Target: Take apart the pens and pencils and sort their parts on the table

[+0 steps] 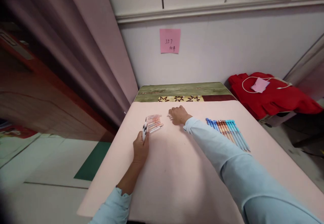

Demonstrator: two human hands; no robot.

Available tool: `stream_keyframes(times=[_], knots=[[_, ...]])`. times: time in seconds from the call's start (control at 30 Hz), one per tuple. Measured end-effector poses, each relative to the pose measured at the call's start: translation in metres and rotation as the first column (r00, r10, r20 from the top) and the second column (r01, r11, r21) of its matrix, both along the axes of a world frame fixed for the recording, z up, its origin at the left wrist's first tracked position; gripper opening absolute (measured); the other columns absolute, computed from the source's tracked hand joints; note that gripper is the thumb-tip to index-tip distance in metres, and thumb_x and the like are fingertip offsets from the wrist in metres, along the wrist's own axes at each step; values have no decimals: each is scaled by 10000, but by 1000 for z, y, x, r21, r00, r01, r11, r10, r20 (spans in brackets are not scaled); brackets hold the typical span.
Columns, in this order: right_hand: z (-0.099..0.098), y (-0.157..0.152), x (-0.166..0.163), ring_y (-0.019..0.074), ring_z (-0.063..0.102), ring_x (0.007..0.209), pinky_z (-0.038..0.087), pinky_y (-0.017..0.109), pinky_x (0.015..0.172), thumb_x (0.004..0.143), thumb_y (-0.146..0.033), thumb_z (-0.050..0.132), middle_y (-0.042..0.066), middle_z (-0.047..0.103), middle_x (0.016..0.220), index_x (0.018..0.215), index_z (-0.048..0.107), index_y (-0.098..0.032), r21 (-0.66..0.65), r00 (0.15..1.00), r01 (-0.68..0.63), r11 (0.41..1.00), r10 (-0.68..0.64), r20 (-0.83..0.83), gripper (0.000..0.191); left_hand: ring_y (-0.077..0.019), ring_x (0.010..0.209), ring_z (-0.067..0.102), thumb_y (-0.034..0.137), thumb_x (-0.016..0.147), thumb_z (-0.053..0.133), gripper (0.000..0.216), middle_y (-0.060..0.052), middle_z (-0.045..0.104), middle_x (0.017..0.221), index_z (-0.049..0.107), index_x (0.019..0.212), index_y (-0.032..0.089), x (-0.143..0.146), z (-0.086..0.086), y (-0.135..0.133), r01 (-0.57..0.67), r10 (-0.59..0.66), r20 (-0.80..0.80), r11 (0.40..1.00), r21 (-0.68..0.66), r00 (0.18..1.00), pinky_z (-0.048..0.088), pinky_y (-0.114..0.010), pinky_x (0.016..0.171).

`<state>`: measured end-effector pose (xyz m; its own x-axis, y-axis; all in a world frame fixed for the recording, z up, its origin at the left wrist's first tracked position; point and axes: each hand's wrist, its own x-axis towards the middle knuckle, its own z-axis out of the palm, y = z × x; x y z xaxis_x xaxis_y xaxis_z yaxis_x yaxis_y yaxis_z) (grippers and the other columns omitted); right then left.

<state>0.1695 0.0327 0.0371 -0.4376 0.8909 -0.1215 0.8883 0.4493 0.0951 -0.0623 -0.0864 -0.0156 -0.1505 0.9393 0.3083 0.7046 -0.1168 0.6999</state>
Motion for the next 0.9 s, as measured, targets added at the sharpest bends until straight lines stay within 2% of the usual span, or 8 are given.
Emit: stream_keyframes(times=[0.1, 0.17, 0.33, 0.43, 0.53, 0.7, 0.8, 0.9], knots=[[-6, 3, 10, 279, 617, 1114, 445, 354, 893, 822, -384, 620, 151, 589, 1327, 1301, 569, -183, -45, 991, -23, 999, 17, -136, 522, -133, 549, 476, 416, 951, 428, 290, 45, 494, 602, 384, 726, 238, 0, 1, 1, 11, -11, 0, 1000, -5, 1000, 336, -234, 567], [-11, 3, 17, 295, 590, 1164, 449, 361, 923, 819, -458, 648, 155, 572, 1353, 1353, 536, -174, -68, 979, -44, 997, 30, -203, 614, -133, 552, 474, 429, 955, 422, 298, 47, 485, 597, 387, 729, 237, -1, 1, 2, 12, -12, 12, 1000, -14, 1000, 339, -231, 569], [-24, -2, 25, 341, 391, 1390, 343, 446, 1096, 688, -663, 755, 223, 409, 1515, 1562, 224, -133, -57, 943, -128, 990, 104, -317, 1153, -135, 563, 475, 404, 947, 436, 261, 43, 498, 611, 418, 750, 234, -1, -2, 3, 31, -31, 1, 999, -26, 1000, 339, -232, 581], [-28, -11, 31, 343, 327, 1430, 313, 487, 1116, 670, -739, 725, 241, 347, 1548, 1589, 110, -133, -3, 914, -151, 989, 138, -381, 1261, -136, 564, 476, 391, 944, 443, 243, 41, 504, 616, 428, 759, 234, -2, -2, 3, 37, -37, -8, 999, -40, 999, 335, -232, 579], [-32, -22, 39, 339, 326, 1427, 318, 490, 1116, 712, -768, 669, 247, 328, 1553, 1591, 102, -124, 66, 900, -148, 987, 162, -404, 1228, -137, 565, 482, 390, 941, 455, 245, 40, 509, 616, 428, 755, 233, -2, -2, 4, 42, -42, -10, 998, -36, 999, 330, -232, 578], [-45, -29, 43, 335, 368, 1405, 333, 483, 1119, 885, -746, 445, 241, 371, 1534, 1569, 227, -93, 109, 922, -137, 985, 167, -351, 971, -134, 554, 469, 404, 944, 460, 276, 39, 509, 606, 413, 733, 232, 0, -1, 3, 26, -26, 1, 999, -20, 1000, 319, -235, 566], [-52, -25, 42, 330, 373, 1407, 335, 480, 1129, 907, -737, 403, 230, 379, 1536, 1570, 248, -104, 126, 926, -135, 983, 170, -337, 930, -133, 550, 457, 429, 945, 458, 305, 41, 492, 596, 398, 721, 232, 1, 1, 2, 22, -22, 29, 1000, -3, 999, 319, -239, 571], [-50, -24, 42, 334, 339, 1433, 285, 519, 1161, 924, -709, 405, 200, 368, 1556, 1581, 235, -144, 139, 916, -124, 982, 168, -364, 883, -132, 550, 436, 445, 946, 451, 321, 48, 458, 592, 382, 715, 233, 2, 3, 1, 20, -20, 65, 1000, 2, 998, 320, -242, 578]])
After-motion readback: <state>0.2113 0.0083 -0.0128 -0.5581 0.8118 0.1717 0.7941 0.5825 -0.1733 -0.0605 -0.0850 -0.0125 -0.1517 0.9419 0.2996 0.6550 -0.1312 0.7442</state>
